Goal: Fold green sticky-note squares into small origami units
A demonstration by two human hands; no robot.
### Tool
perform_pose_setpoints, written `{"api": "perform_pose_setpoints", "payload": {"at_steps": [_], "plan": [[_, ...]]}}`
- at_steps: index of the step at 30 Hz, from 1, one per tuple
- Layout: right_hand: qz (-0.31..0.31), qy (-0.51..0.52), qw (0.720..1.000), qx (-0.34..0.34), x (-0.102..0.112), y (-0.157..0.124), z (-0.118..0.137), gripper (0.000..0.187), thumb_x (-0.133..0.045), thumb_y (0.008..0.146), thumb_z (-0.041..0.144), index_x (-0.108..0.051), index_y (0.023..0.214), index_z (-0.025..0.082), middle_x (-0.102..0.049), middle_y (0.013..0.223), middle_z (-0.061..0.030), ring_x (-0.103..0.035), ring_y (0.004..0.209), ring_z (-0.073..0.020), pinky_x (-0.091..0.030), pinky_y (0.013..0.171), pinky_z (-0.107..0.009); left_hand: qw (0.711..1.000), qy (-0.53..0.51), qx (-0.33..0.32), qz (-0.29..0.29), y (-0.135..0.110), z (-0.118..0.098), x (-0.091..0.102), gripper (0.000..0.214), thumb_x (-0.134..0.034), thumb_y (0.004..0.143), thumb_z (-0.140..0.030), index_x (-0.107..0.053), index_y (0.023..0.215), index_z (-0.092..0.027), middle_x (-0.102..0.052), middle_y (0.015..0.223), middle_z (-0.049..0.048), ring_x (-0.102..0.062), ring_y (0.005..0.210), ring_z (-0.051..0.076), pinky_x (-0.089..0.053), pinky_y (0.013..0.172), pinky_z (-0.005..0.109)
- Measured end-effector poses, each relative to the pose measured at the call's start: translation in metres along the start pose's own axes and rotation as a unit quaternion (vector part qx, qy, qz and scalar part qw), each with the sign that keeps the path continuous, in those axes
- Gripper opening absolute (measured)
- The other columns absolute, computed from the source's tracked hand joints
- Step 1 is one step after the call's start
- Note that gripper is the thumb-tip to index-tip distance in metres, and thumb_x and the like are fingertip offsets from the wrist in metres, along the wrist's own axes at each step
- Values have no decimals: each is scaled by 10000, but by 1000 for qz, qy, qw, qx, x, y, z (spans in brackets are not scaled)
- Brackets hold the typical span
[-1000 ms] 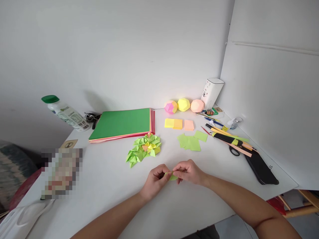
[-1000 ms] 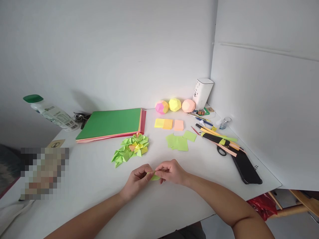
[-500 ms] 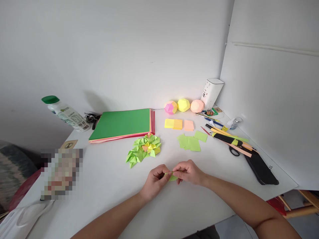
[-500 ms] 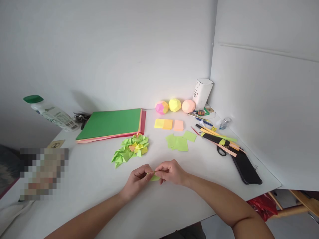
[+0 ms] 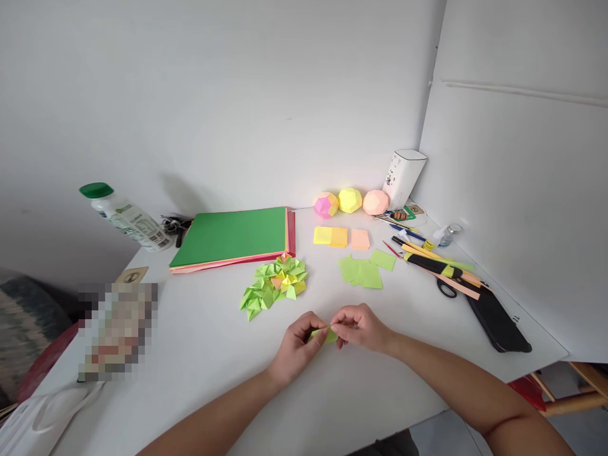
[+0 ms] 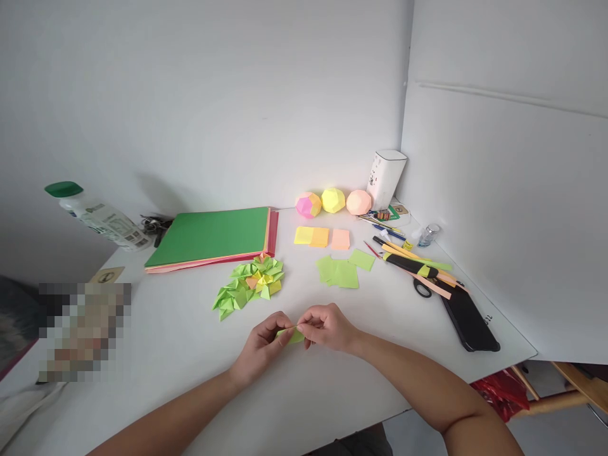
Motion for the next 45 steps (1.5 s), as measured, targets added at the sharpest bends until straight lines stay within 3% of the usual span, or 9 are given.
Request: {"api": "perform_pose_setpoints", "payload": {"at_steps": [6, 12, 18, 27, 33, 37, 40, 42, 45], "plan": [[9, -37, 999, 38, -4, 0, -2, 121, -551, 788, 239, -593, 744, 134, -582, 555, 6, -634, 532, -148, -432, 462, -202, 1000, 4, 4, 9, 0, 0, -2, 182, -522, 796, -309, -502, 684, -167, -459, 684, -9, -404, 617, 117, -338, 593, 245], [-35, -88, 994, 53, -3, -2, 9, 109, -521, 751, 164, -571, 656, 144, -585, 541, 4, -607, 508, -134, -432, 471, -207, 999, -33, 20, -1, -1, 0, -1, 208, -519, 791, -307, -501, 645, -160, -429, 659, -15, -375, 589, 108, -306, 562, 239], [-38, -89, 993, 64, -1, -1, 9, 61, -526, 749, 168, -565, 705, 150, -592, 575, -1, -571, 529, -120, -428, 489, -212, 998, -59, 28, -9, 0, 2, 1, 219, -528, 793, -315, -505, 644, -156, -431, 649, -18, -369, 583, 102, -300, 556, 236], [-47, -120, 987, 96, -12, -2, -1, 48, -517, 717, 141, -541, 679, 159, -533, 590, 19, -503, 504, -92, -407, 475, -199, 1000, -3, 4, 12, 1, 6, -3, 165, -555, 768, -263, -537, 648, -151, -458, 659, -9, -370, 561, 98, -299, 532, 232], [-83, -119, 985, 91, 6, 2, 9, 84, -519, 661, 103, -505, 605, 163, -544, 552, 16, -510, 505, -105, -415, 489, -213, 998, -50, -1, -27, 1, 4, -1, 193, -560, 767, -272, -495, 623, -162, -430, 635, -24, -370, 568, 98, -302, 541, 227], [-114, -73, 988, 75, 19, 5, 16, 91, -498, 715, 112, -491, 644, 168, -577, 562, 4, -554, 536, -120, -438, 525, -229, 994, -96, 29, -44, 2, 5, 3, 222, -556, 783, -306, -483, 628, -165, -412, 615, -35, -344, 565, 93, -286, 534, 217], [-65, -42, 995, 64, 15, 4, 14, 25, -526, 768, 177, -529, 752, 157, -610, 627, -10, -581, 570, -121, -454, 548, -231, 994, -101, 35, -38, 3, 5, 4, 231, -562, 781, -326, -493, 633, -164, -420, 614, -35, -349, 571, 94, -292, 541, 216], [-13, -40, 997, 58, 8, 2, 11, 104, -565, 770, 215, -558, 849, 148, -614, 635, -9, -587, 572, -121, -451, 539, -224, 994, -98, 34, -34, 3, 5, 4, 233, -568, 775, -335, -499, 634, -163, -429, 616, -33, -362, 578, 97, -305, 552, 218], [19, -51, 997, 56, -1, 0, 6, 128, -560, 791, 255, -592, 839, 141, -600, 616, -4, -599, 570, -124, -442, 514, -210, 996, -84, 29, -22, 3, 1, 2, 242, -584, 756, -347, -503, 624, -161, -433, 619, -28, -369, 578, 99, -316, 558, 225]]}}
Point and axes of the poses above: each hand's wrist, its own y-axis towards the middle knuckle, its own x-axis out of the back of the hand, z = x × y, the point moved 1 cm from there along y, towards the middle knuckle
